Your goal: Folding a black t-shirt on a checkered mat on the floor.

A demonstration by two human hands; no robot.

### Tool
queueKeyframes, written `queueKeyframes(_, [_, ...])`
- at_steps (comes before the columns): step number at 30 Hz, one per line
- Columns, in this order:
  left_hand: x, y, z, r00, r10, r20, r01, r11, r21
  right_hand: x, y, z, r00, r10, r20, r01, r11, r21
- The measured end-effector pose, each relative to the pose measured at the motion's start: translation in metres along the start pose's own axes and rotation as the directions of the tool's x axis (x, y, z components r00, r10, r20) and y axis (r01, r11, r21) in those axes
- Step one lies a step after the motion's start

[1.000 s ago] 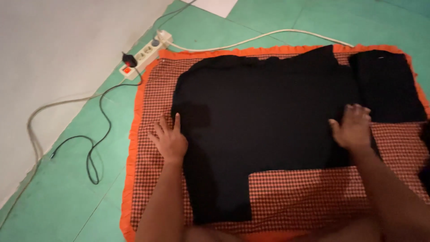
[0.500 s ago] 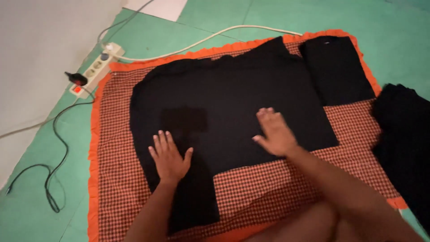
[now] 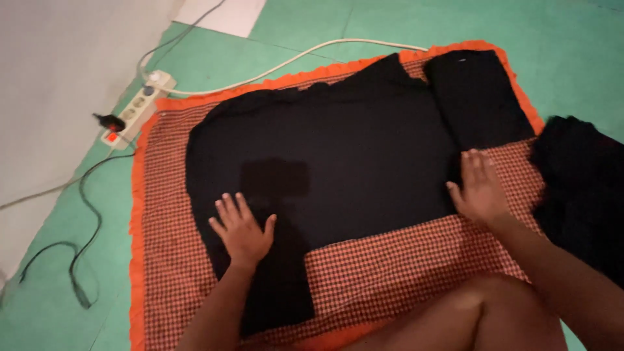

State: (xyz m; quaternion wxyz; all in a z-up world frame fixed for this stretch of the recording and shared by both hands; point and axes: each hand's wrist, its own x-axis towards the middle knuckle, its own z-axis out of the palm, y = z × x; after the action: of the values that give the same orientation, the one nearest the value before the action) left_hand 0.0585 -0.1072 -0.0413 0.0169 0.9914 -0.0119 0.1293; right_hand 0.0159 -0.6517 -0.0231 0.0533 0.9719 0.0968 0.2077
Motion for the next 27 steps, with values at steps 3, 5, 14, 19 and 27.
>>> queueKeyframes(3, [-0.002,0.007,-0.009,0.995,0.089,0.038,-0.087,0.995,-0.048,0.014,-0.035,0.026,0.98,-0.12,0.16,0.096,0.984,0.153])
queueKeyframes(5, [-0.012,0.015,-0.005,0.991,0.119,0.062,-0.116,0.992,-0.053,0.02,-0.059,0.027,0.957,-0.184,0.226,0.141,0.971,0.194])
queueKeyframes(14, [-0.029,-0.026,0.015,0.977,-0.201,0.066,0.2,0.979,0.025,0.018,-0.089,0.028,0.903,-0.144,0.405,0.032,0.962,0.27])
queueKeyframes(19, [-0.02,-0.087,0.041,0.898,-0.437,-0.052,0.439,0.88,0.182,0.02,-0.088,0.027,0.917,-0.143,0.373,0.027,0.954,0.299])
queueKeyframes(27, [0.001,-0.099,-0.016,0.906,-0.413,0.093,0.375,0.885,0.276,0.02,-0.089,0.029,0.915,-0.131,0.383,0.026,0.963,0.267])
